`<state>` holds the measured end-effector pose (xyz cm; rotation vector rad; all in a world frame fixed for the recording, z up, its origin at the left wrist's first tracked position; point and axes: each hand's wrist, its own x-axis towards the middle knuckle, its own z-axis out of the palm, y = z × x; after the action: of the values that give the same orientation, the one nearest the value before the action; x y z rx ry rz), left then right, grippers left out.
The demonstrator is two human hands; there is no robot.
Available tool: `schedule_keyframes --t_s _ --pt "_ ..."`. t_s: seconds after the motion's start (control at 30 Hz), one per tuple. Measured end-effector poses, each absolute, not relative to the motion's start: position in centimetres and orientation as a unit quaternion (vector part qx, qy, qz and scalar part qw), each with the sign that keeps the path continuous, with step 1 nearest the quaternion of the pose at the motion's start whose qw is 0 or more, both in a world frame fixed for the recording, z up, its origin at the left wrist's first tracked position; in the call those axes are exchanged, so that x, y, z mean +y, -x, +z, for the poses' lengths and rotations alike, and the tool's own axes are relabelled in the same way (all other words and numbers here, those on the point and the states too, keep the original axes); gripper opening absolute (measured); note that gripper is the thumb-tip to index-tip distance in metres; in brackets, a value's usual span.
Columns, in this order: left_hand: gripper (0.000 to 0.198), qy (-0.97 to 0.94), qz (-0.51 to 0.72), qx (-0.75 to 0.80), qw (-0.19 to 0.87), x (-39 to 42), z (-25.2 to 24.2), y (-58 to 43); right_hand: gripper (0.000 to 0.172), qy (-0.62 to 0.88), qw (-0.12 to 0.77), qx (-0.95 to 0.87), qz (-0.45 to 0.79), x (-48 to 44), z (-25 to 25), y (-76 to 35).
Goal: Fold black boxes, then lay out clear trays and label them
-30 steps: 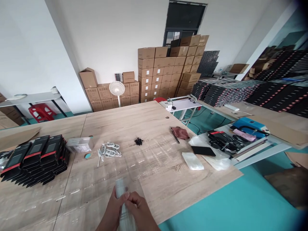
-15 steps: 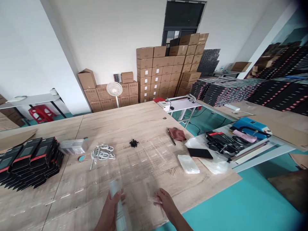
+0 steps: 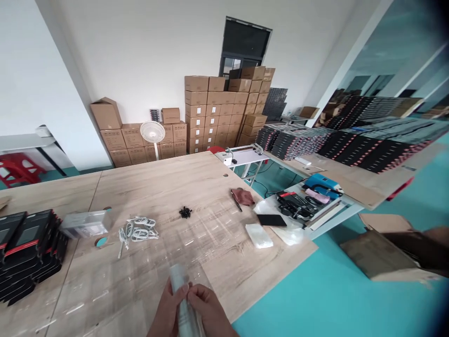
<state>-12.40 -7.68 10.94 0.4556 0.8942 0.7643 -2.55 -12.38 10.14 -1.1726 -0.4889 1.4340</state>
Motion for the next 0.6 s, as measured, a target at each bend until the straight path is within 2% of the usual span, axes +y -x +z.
schedule_keyframes --t_s 0.13,0.23,0.33,0.4,0.5,0.6 --pt "0.045 -0.2 0.347 0.42 0.814 -8.0 11.2 12.9 0.047 0.467 0.61 -0.141 0.625 -13.0 10.0 3.1" --pt "0.043 -0.178 0.34 0.445 0.809 -7.7 10.5 13.5 0.045 0.475 0.629 -0.12 0.604 -13.5 10.5 1.4" --pt "0.04 -0.121 0.336 0.502 0.788 -6.6 9.6 14.0 0.039 0.53 0.653 -0.104 0.53 -14.1 10.5 -3.5" --pt "0.037 -0.101 0.351 0.517 0.775 -5.8 9.2 13.8 0.04 0.575 0.633 -0.091 0.51 -14.4 9.5 -7.8" --pt "0.036 -0.105 0.384 0.5 0.769 -5.2 8.5 12.0 0.04 0.647 0.553 -0.108 0.514 -14.3 6.7 -13.2" --pt "0.039 -0.111 0.398 0.494 0.765 -5.4 7.5 8.7 0.033 0.695 0.493 -0.159 0.499 -13.4 4.1 -15.9"
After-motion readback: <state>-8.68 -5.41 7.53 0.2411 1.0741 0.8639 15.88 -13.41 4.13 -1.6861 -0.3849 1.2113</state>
